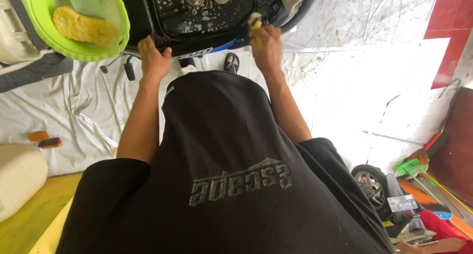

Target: The person scrubs the interior of a black motorcycle storage compartment using a yellow sponge and soapy water from a green basin. They repeatedly dip the sponge into the basin and scrub the compartment's surface, focusing on removing dirt and grime.

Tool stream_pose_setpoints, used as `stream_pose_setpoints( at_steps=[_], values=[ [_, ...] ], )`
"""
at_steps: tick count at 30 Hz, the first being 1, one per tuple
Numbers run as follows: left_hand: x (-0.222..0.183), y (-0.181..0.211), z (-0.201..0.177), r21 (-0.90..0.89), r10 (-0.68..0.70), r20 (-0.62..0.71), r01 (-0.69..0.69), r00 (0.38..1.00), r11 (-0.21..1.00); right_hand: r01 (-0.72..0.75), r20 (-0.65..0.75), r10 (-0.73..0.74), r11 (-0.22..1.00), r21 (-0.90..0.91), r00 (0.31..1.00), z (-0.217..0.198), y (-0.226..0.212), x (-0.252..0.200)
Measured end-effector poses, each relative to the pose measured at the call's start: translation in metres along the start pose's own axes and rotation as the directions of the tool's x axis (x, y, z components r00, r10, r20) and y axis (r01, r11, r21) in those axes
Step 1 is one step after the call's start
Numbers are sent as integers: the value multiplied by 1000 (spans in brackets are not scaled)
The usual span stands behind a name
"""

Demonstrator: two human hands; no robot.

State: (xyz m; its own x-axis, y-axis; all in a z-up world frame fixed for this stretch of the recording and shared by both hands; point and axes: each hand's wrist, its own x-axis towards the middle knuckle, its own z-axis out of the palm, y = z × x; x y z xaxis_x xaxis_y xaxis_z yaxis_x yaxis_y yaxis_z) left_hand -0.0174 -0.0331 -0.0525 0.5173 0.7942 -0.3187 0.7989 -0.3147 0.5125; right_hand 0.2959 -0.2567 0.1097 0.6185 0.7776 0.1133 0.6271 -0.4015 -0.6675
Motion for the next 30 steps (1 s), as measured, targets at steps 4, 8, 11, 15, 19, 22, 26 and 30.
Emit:
stream_pose_setpoints(
  at_steps=[4, 8, 11, 15, 19, 22, 26, 30],
  values=[
    [-10, 9, -11, -18, -46, 33, 46, 998, 999, -65, 180, 43, 991, 120, 983, 16, 27, 5],
    [-3, 5, -10, -29, -52, 43, 53, 998, 998, -91, 10, 92, 994, -57, 996, 22, 31, 14],
    [-9, 15, -22, -70, -76, 76, 81, 994, 994, -44, 142, 21, 986, 159, 990, 11, 25, 16],
    [-5, 13, -22, -55, -67, 80, 72, 995, 996, -138, 17, 140, 987, -82, 990, 11, 19, 13],
    [-3, 6, -28, -53, -76, 85, 81, 994, 995, -60, -58, 67, 991, 120, 996, 1, 10, 3],
    [0, 4, -31, -59, -64, 97, 70, 993, 996, -215, -138, 238, 963, 165, 961, -18, -5, 3],
    [12, -10, -23, -59, -35, 144, 44, 989, 997, -227, -97, 275, 911, 344, 957, -12, 3, 10],
    [15, -19, -18, -10, -26, 201, 28, 979, 1000, -436, -14, 533, 707, 557, 846, 10, 1, 33]
  ],
)
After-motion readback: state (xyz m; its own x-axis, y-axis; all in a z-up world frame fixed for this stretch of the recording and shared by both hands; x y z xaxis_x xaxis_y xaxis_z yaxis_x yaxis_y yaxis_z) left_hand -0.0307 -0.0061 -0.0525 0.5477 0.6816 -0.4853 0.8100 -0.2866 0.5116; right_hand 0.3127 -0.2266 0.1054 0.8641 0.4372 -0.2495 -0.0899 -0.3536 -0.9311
